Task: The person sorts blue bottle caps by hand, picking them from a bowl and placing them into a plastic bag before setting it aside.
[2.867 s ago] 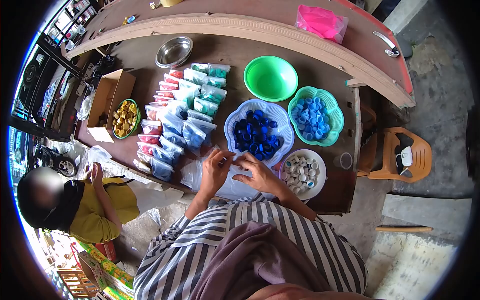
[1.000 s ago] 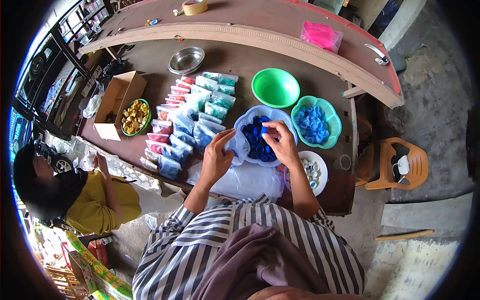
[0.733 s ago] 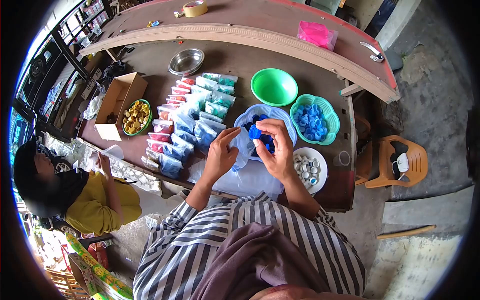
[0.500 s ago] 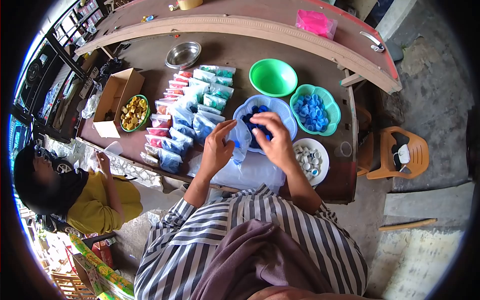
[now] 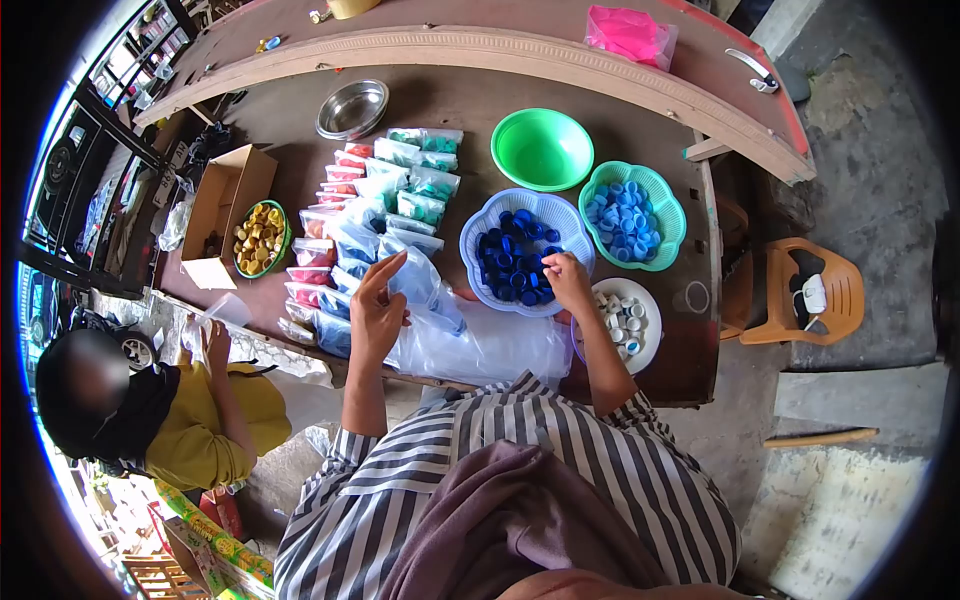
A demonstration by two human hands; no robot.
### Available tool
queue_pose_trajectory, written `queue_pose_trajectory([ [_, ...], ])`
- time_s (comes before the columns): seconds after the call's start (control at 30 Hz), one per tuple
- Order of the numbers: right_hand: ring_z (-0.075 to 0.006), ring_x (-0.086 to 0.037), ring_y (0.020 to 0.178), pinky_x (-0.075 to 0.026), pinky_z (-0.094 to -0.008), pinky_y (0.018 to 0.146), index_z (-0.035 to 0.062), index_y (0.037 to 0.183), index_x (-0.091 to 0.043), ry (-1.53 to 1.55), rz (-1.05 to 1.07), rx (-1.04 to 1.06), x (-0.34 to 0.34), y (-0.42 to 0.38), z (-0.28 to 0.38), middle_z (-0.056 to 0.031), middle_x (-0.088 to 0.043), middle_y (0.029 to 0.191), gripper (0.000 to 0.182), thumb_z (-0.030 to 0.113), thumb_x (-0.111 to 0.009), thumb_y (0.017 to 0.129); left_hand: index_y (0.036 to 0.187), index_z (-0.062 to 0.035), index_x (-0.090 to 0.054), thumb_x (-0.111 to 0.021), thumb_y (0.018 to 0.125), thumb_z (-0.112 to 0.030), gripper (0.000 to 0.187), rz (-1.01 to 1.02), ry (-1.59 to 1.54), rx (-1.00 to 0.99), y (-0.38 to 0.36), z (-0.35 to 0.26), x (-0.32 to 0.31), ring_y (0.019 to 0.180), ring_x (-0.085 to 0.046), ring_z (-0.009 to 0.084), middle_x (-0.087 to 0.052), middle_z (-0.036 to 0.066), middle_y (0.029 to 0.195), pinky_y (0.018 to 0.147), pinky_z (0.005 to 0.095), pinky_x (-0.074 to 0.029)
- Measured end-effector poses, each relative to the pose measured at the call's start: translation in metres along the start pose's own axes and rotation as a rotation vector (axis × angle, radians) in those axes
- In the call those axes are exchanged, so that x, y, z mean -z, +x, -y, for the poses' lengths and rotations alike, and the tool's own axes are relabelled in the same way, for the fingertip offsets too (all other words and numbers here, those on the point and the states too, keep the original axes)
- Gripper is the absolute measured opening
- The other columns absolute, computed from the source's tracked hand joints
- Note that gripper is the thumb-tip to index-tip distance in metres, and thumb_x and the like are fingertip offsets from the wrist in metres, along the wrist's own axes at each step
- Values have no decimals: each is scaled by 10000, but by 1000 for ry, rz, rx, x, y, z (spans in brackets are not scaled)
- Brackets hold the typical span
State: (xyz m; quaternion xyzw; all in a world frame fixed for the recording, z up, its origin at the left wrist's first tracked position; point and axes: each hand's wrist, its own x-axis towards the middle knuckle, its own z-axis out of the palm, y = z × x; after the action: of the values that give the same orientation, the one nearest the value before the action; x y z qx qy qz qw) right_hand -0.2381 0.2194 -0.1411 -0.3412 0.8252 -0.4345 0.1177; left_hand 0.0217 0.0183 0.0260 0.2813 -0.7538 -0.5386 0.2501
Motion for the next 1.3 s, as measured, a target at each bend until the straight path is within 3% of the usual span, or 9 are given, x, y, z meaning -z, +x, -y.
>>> queue_pose_trajectory([
  [0.17,-314,-618,951,-504,-413,849,41,1019,-665,-98,82,-20,-26,15,-17,-132,-618,1027,189,10,-613,840,1295,-38,-599,-481,756,85,565,20,9,2,10,-4,-12,576,-581,82,-592,108,1257,521,229,-545],
  [0.4,-327,-545,1071,-462,-412,930,63,1083,-669,-434,184,104,-35,33,-19,-120,-593,1098,343,4,-718,748,1297,3,-576,-502,762,84,546,66,14,-16,28,-7,-47,571,-577,94,-575,145,1266,531,245,-551],
  [0.67,-314,-634,936,-520,-389,826,48,1065,-665,32,41,52,-20,36,-21,-129,-647,1028,363,58,-793,725,1306,0,-564,-519,762,84,552,111,41,-11,40,-5,-64,572,-581,104,-562,161,1289,524,249,-532],
  [0.77,-258,-636,959,-530,-367,778,54,1080,-638,211,-6,-5,10,38,44,-111,-638,1052,347,26,-762,757,1285,2,-577,-518,761,85,534,122,56,-47,44,-3,-70,565,-589,124,-559,172,1302,526,257,-515],
  [0.97,-272,-602,1039,-472,-377,922,51,1061,-617,430,-88,508,33,7,163,-111,-614,1102,312,-31,-686,768,1281,-1,-579,-516,755,91,537,162,78,-116,42,-14,-70,551,-583,126,-564,171,1300,535,267,-489],
  [1.03,-269,-594,1089,-467,-382,945,65,1113,-618,67,84,588,33,5,170,-101,-609,1164,370,-19,-706,764,1283,0,-577,-513,754,94,542,157,72,-138,38,-13,-69,548,-577,122,-565,169,1297,536,266,-488],
  [1.07,-244,-561,1185,-448,-367,989,59,1145,-630,144,99,559,30,7,161,-102,-597,1236,389,-19,-715,774,1286,0,-576,-511,752,97,546,143,73,-155,37,-12,-67,546,-572,119,-567,168,1294,536,265,-488],
  [1.2,-220,-646,1025,-512,-326,893,22,1112,-615,549,-82,101,20,25,103,-102,-660,1085,225,9,-620,887,1300,-1,-570,-497,757,100,557,95,90,-162,28,-5,-55,552,-555,108,-573,160,1285,522,256,-495],
  [1.3,-287,-658,955,-519,-364,863,58,1077,-639,133,-7,-45,0,27,16,-146,-654,1063,222,66,-669,857,1306,-2,-567,-496,762,92,557,52,65,-126,21,-5,-47,555,-558,106,-579,157,1276,523,251,-513],
])
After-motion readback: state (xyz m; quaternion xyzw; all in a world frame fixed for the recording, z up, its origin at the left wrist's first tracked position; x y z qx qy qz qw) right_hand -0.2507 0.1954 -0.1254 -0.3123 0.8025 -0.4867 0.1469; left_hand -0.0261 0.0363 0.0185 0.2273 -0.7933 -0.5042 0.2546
